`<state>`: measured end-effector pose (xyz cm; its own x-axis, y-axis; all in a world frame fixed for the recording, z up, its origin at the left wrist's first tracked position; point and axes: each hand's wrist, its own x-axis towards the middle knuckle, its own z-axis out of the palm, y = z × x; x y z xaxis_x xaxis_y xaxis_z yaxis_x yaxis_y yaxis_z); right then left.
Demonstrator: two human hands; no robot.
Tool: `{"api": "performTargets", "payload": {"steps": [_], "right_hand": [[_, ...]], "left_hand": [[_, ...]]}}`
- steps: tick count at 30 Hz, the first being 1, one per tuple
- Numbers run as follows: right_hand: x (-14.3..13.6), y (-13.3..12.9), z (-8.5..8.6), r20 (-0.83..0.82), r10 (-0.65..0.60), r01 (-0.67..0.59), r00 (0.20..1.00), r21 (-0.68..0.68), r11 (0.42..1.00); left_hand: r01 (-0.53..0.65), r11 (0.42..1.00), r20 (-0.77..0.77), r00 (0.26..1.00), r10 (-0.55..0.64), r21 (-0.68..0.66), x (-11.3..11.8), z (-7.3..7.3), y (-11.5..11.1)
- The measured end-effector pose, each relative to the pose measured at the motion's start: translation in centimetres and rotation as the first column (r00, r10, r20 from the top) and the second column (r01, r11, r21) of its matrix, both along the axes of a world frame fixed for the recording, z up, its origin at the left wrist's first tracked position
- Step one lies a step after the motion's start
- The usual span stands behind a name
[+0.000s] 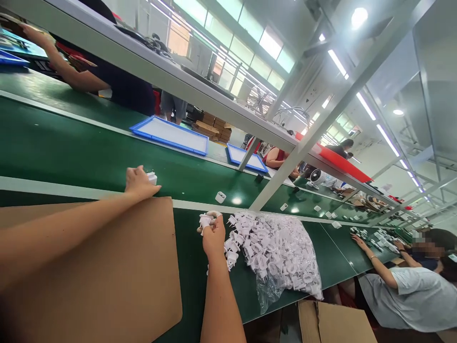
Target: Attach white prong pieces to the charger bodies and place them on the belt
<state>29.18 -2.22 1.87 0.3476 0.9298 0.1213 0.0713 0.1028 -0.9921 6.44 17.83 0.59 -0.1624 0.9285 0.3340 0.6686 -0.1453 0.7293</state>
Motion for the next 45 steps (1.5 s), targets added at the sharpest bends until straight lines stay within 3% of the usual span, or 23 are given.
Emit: {"api": "performTargets", "payload": {"steps": [2,3,5,7,9,13,16,19,23,28,32,35,38,41,45], "right_hand": [[-0.6,-0.2,0.4,-0.052,0.064,-0.064,0.997,-0.002,0.998],[-0.9,-0.4,0.6,-0.082,0.083,-0.084,0.993,-0.012,0.996],[-1.4,-0.8,0.9,-0.136,0.112,-0.119,0.984,-0.049,0.992],[-1.9,-1.3,1.2,-0.153,0.196,-0.215,0.969,-0.115,0.970],[-2.4,-1.8,1.2,-0.148,0.328,-0.352,0.933,-0.176,0.920],[-3.2,-2.4,0.4,-0.130,0.458,-0.476,0.879,-0.279,0.834],[-3.2,-2.4,-0.4,0.044,0.414,-0.379,0.909,-0.328,0.865],[-2.7,-2.0,-0.5,0.257,0.226,-0.168,0.940,-0.230,0.959],[-1.8,-1.4,0.5,0.192,-0.016,0.035,0.981,-0.098,0.995],[-1.6,-1.1,1.4,-0.154,-0.060,0.045,0.986,-0.100,0.994],[-2.7,-1.2,1.2,-0.190,-0.041,0.022,0.981,-0.103,0.994],[-3.8,-1.4,0.6,-0.100,0.017,-0.027,0.995,-0.091,0.996],[-4.5,-1.8,-0.2,0.135,0.045,-0.038,0.990,-0.048,0.998],[-4.5,-1.9,-0.8,0.392,0.077,-0.086,0.917,0.006,0.996],[-4.2,-1.8,-1.0,0.574,0.122,-0.190,0.810,0.061,0.980]], "left_hand": [[-0.033,0.990,-0.041,0.998,0.039,0.136,1.2,-0.3,-0.3],[0.021,0.980,-0.076,0.997,-0.006,0.200,2.1,-0.4,-0.4],[0.246,0.941,-0.174,0.962,-0.209,0.232,4.3,-0.5,-0.2],[0.464,0.875,-0.234,0.874,-0.427,0.137,7.1,-0.5,0.4],[0.583,0.811,-0.248,0.792,-0.559,0.035,9.9,-0.6,1.2],[0.681,0.728,-0.226,0.698,-0.679,-0.085,14.4,-0.5,2.2],[0.684,0.713,-0.197,0.686,-0.700,-0.154,15.4,-0.2,2.0],[0.664,0.730,-0.176,0.708,-0.684,-0.163,14.2,0.0,0.8],[0.642,0.757,-0.150,0.742,-0.653,-0.121,9.6,-0.1,-3.3],[0.699,0.711,-0.120,0.702,-0.702,-0.077,2.7,-0.4,-11.5],[0.728,0.681,-0.075,0.677,-0.732,-0.082,0.3,-0.9,-16.1],[0.732,0.677,0.026,0.680,-0.733,-0.069,0.1,-1.8,-16.7],[0.746,0.662,0.107,0.666,-0.739,-0.074,0.1,-2.5,-16.1],[0.761,0.646,0.142,0.648,-0.749,-0.064,-0.1,-2.9,-15.6],[0.759,0.650,0.156,0.648,-0.746,-0.045,-0.1,-3.1,-15.6]]}}
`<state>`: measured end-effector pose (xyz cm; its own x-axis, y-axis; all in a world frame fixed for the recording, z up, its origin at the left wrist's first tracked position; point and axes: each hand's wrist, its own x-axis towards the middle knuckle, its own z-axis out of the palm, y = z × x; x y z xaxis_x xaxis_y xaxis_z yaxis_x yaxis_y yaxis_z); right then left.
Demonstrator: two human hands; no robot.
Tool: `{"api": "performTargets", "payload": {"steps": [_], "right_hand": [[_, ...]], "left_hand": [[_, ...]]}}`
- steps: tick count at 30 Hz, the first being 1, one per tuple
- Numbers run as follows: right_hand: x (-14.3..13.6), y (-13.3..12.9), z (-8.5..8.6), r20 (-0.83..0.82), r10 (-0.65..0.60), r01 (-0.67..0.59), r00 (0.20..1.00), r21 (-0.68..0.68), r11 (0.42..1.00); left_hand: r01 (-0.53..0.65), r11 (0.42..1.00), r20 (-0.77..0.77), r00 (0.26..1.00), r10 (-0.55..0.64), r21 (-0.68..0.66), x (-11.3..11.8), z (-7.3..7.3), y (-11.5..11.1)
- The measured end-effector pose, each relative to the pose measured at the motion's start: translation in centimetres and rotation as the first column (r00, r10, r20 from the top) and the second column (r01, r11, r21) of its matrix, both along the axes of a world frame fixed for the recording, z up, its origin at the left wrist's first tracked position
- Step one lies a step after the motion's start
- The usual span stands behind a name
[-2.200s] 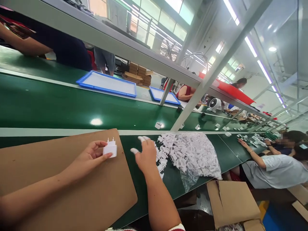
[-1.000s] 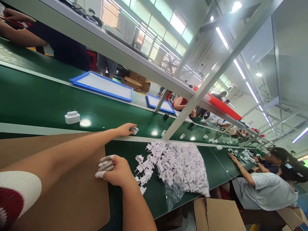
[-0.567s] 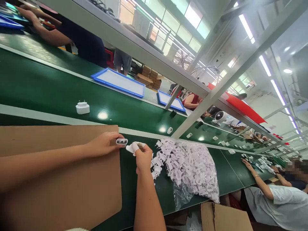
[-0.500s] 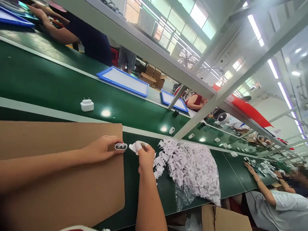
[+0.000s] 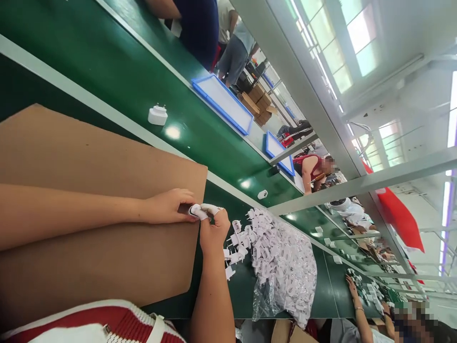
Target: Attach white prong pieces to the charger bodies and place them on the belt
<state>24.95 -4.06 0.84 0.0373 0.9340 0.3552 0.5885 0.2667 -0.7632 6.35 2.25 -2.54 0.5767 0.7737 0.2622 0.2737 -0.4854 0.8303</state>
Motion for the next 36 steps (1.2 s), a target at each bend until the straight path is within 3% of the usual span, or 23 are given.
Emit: {"api": "performTargets", "payload": {"steps": [6,13,23,28,36], "right_hand": [[-0.2,0.1,0.5,0.192,0.062,-0.074,0.980,0.057,0.996],[0.2,0.4,0.4,0.284,0.061,-0.052,0.957,-0.038,0.998],[0.5,0.6,-1.5,0.496,-0.071,-0.047,0.865,0.221,0.974],[0.6,0.8,-1.6,0.514,-0.112,-0.073,0.850,0.325,0.943],[0.8,1.1,-0.3,0.536,-0.047,-0.090,0.843,0.228,0.969]], "left_hand": [[0.029,1.000,0.013,0.999,-0.029,0.003,0.0,-0.2,0.0],[0.021,1.000,0.027,0.999,-0.020,-0.014,0.0,-0.2,-0.1],[0.010,1.000,-0.004,1.000,-0.010,-0.007,0.1,0.0,-0.1],[0.045,0.993,0.019,0.999,-0.043,-0.107,0.0,0.4,0.2],[0.068,0.979,0.081,0.995,-0.054,-0.190,-0.1,0.6,0.4]]}}
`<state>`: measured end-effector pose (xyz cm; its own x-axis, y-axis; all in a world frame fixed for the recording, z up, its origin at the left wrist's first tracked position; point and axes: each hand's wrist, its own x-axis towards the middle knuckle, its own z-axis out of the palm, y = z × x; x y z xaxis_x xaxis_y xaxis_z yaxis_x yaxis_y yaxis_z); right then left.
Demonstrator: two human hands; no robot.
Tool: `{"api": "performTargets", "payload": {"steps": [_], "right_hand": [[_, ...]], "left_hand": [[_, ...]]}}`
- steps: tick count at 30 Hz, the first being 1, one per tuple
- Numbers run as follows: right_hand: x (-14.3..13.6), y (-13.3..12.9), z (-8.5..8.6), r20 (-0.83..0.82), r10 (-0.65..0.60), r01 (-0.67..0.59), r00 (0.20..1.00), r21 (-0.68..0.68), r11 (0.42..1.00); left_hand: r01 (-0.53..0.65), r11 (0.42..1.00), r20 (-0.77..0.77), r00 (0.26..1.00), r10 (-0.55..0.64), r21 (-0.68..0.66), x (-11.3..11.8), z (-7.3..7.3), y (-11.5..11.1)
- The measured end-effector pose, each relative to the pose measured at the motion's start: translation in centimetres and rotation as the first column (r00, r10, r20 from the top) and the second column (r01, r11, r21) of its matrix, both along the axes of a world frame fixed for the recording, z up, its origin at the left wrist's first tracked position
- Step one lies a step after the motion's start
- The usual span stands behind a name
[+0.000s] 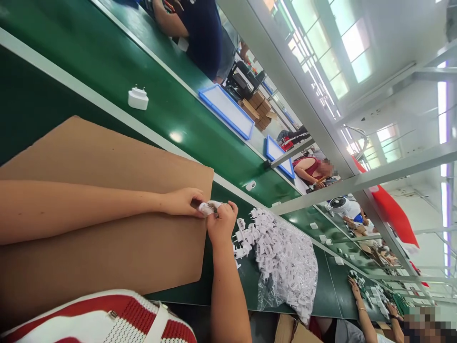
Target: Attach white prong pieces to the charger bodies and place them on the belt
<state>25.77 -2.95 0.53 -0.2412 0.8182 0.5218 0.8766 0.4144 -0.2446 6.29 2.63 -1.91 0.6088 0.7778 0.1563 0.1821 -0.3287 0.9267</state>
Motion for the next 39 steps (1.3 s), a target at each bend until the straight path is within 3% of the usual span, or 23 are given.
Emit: {"api": "performTargets", "payload": {"steps": [3,6,10,13,15,18,23,28,31,34,37,39], "right_hand": [[-0.3,-0.2,-0.2,-0.024,-0.050,0.050,0.998,-0.031,0.998],[-0.6,-0.6,-0.9,-0.164,-0.107,0.097,0.981,-0.069,0.993],[-0.5,-1.5,-0.6,-0.448,-0.056,-0.005,0.892,-0.134,0.991],[0.0,-2.1,0.4,-0.485,0.041,-0.131,0.873,-0.152,0.980],[0.4,-2.2,1.0,-0.474,0.083,-0.180,0.877,-0.163,0.970],[0.6,-2.2,1.4,-0.519,0.104,-0.207,0.849,-0.143,0.968],[0.6,-1.9,1.0,-0.722,0.036,-0.191,0.691,-0.135,0.972],[0.1,-1.5,0.0,-0.808,0.010,-0.203,0.589,-0.136,0.970],[0.1,-1.1,-0.6,-0.791,-0.037,-0.160,0.610,-0.169,0.973],[0.5,-1.0,-0.9,-0.697,-0.078,-0.098,0.713,-0.209,0.973],[1.1,-1.2,-0.4,-0.529,-0.044,-0.108,0.847,-0.253,0.961],[1.7,-1.5,0.4,-0.432,-0.042,-0.096,0.901,-0.291,0.952]], "left_hand": [[-0.013,1.000,-0.004,1.000,0.013,0.013,0.1,0.0,-0.2],[-0.012,1.000,0.002,1.000,0.012,0.018,0.2,0.1,-0.4],[0.007,1.000,0.021,1.000,-0.006,-0.022,0.0,0.8,-0.5],[0.102,0.975,0.131,0.988,-0.076,-0.200,-0.3,1.8,-0.4],[0.209,0.915,0.224,0.965,-0.136,-0.345,-0.5,2.3,-0.4],[0.249,0.872,0.287,0.949,-0.132,-0.420,-0.3,2.4,-0.5],[0.071,0.972,0.329,0.944,0.007,-0.225,0.2,1.5,-1.5],[-0.031,0.996,0.232,0.971,0.050,-0.086,-0.3,1.4,-2.2],[-0.082,0.994,0.218,0.971,0.095,-0.069,-0.1,1.2,-1.9],[0.011,0.975,0.226,0.973,0.040,-0.222,0.4,0.8,-1.5],[0.149,0.851,0.266,0.964,-0.012,-0.503,0.7,1.2,-1.1],[0.144,0.756,0.264,0.964,0.039,-0.639,0.6,2.0,-0.6]]}}
